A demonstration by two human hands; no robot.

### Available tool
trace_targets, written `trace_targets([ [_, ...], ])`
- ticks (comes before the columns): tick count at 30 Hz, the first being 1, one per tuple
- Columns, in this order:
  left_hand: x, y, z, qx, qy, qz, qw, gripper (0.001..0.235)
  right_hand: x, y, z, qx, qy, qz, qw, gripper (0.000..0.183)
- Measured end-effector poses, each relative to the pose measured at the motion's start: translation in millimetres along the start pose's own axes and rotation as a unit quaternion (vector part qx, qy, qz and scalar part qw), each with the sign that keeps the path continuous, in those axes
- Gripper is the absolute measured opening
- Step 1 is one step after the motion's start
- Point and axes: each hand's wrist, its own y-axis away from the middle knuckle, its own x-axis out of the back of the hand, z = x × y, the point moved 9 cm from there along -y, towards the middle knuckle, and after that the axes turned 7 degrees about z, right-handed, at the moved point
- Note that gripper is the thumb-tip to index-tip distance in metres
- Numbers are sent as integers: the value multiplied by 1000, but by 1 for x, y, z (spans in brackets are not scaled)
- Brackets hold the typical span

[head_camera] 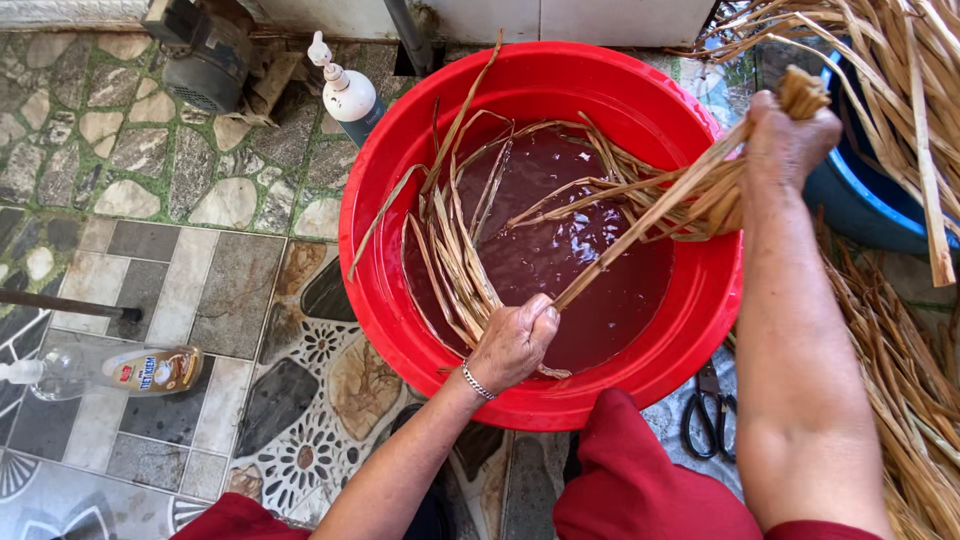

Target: The person repeatedly submerges bundles of dried plant strips into a red basin filled with reddish-brown liquid. They agitate the strips by hand to ensure saturation, then lift them out and place them on the tiled floor beside the basin.

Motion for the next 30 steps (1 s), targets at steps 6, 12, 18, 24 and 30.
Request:
trace_targets([
  [6, 14, 18, -14, 17, -36, -44, 998, 21, 48, -52, 25, -67, -100, 86, 989, 20],
  [12, 26, 21, -51, 49, -66, -91, 992, 22, 79, -98, 83, -114, -182, 125, 969, 16],
  [18, 58, -7, -125, 83, -234, -83, 965, 25, 78, -83, 76, -169, -293, 129, 932, 17],
  [24, 84, -57, -150, 150, -389, 15, 909, 31, 48, 0, -24, -153, -281, 29, 947, 20],
  [30, -18, -67, -121, -46, -484, -56, 872, 67, -47, 119, 38, -173, -389, -225, 876, 23],
])
